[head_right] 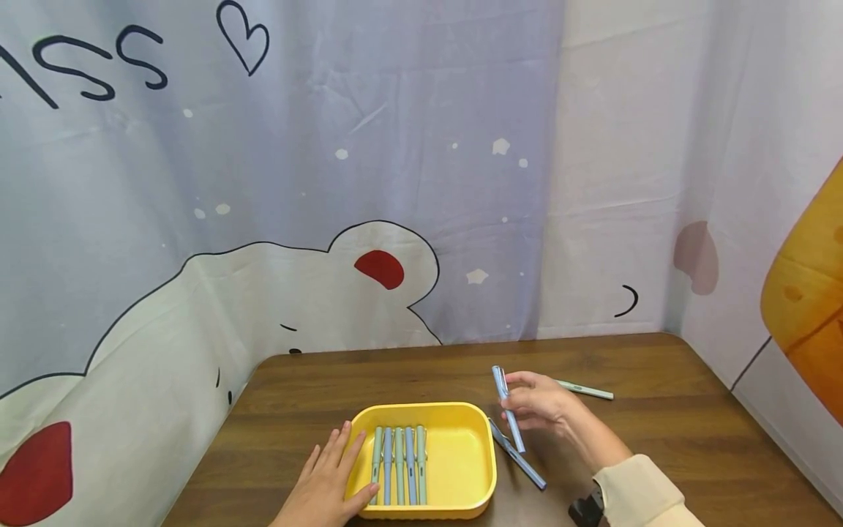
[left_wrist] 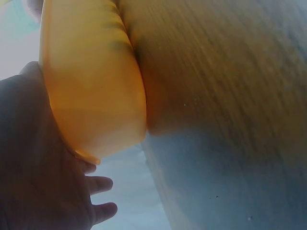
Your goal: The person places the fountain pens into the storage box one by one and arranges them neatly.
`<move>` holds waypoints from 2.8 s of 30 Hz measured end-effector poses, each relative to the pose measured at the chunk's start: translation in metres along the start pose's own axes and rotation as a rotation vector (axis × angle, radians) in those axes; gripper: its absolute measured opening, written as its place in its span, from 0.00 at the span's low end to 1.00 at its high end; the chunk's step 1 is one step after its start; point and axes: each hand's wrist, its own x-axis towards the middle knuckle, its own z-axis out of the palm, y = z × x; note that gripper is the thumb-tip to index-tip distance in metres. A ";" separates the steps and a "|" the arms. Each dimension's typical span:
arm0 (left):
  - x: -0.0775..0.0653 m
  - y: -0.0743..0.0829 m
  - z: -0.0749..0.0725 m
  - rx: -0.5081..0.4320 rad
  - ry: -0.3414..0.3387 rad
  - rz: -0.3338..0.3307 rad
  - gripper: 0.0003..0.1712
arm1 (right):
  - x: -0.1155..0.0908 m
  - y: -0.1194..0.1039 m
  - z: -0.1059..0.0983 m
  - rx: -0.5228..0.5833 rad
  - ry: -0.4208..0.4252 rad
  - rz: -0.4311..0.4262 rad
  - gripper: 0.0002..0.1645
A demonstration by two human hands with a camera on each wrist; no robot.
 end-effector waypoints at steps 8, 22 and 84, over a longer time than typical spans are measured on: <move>-0.001 0.001 0.000 -0.006 0.006 0.002 0.51 | -0.001 -0.004 0.015 0.066 -0.048 -0.049 0.39; 0.000 -0.001 0.000 -0.006 -0.004 0.008 0.51 | -0.005 -0.007 0.052 0.028 -0.012 -0.059 0.38; -0.001 0.000 0.001 -0.009 0.007 0.009 0.50 | 0.013 0.020 0.135 -0.080 0.082 0.090 0.31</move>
